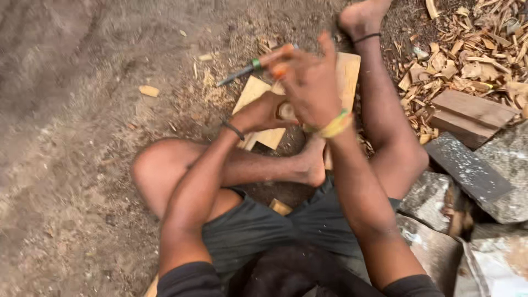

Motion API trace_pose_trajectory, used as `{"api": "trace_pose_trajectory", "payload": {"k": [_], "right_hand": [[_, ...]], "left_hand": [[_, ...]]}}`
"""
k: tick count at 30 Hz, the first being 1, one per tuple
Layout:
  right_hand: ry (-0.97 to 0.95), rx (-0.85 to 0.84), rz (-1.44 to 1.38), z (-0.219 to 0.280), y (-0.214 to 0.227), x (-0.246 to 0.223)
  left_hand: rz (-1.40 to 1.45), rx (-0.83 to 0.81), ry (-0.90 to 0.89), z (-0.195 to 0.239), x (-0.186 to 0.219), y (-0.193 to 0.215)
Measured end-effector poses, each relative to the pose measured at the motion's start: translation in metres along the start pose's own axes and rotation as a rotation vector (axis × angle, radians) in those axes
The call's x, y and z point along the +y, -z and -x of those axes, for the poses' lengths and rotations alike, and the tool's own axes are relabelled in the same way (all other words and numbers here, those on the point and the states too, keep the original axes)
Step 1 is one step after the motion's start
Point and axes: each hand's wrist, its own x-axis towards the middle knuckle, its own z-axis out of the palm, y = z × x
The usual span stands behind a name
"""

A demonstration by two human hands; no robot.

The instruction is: The person sits on the ground and uses a chisel and wooden mallet to carve a small wooden piece. They repeatedly strike the chisel to remove wood shavings and occasionally inspect the carved surface.

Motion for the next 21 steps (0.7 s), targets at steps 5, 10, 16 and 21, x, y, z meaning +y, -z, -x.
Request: {"api": "trace_pose_trajectory", "payload": {"k": [5, 10, 16, 21], "right_hand": [[0.122, 0.225, -0.092, 0.020, 0.059, -0.003], [-0.112, -0.153, 0.429, -0.012, -0.064, -0.014], [0.041, -0.002, 0.184, -0.006, -0.012, -0.009], [-0.141, -0.174, 0.297, 0.000, -0.044, -0.003]], "left_hand": [[-0.022, -0.004, 0.063, 0.009, 0.022, 0.008], [-0.051, -0.041, 0.102, 0.008, 0.000, 0.024], [0.025, 0.079, -0.145, 0.027, -0.006, 0.007], [-0.023, -0.112, 0.268, 0.023, -0.037, -0.006]]}}
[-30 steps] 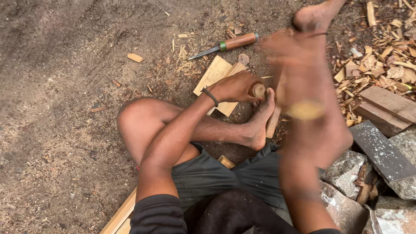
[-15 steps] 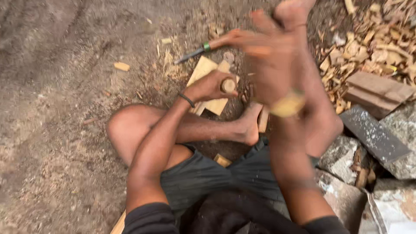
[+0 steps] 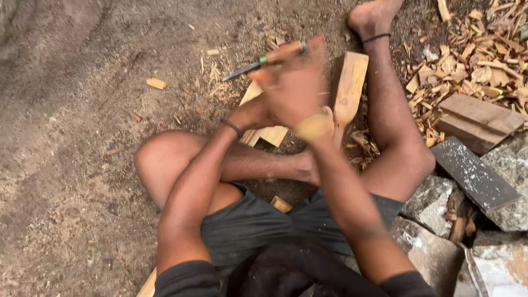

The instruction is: The person sits on the ground and uses a chisel and wooden mallet to carve a small wooden piece. They repeatedly strike the chisel to remove wood shavings and occasionally inspect the carved surface.

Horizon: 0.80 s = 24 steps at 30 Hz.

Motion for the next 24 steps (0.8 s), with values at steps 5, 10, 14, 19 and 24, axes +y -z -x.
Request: {"api": "trace_pose_trajectory", "payload": {"k": [5, 10, 14, 19, 24], "right_hand": [[0.012, 0.091, 0.192, 0.000, -0.062, 0.018], [0.125, 0.190, -0.291, 0.018, -0.008, 0.077], [-0.037, 0.252, -0.509, 0.046, 0.004, 0.091], [-0.033, 0.216, -0.641, 0.097, -0.002, 0.104], [-0.076, 0.209, -0.779, 0.132, 0.004, 0.107]], "left_hand": [[-0.049, 0.187, -0.437, -0.018, -0.042, -0.027], [0.099, 0.119, -0.025, -0.008, -0.003, 0.005], [0.088, 0.115, -0.107, -0.020, 0.010, -0.006], [0.436, 0.276, -0.124, -0.033, -0.003, 0.004], [0.679, 0.406, -0.336, -0.011, 0.011, 0.043]]}}
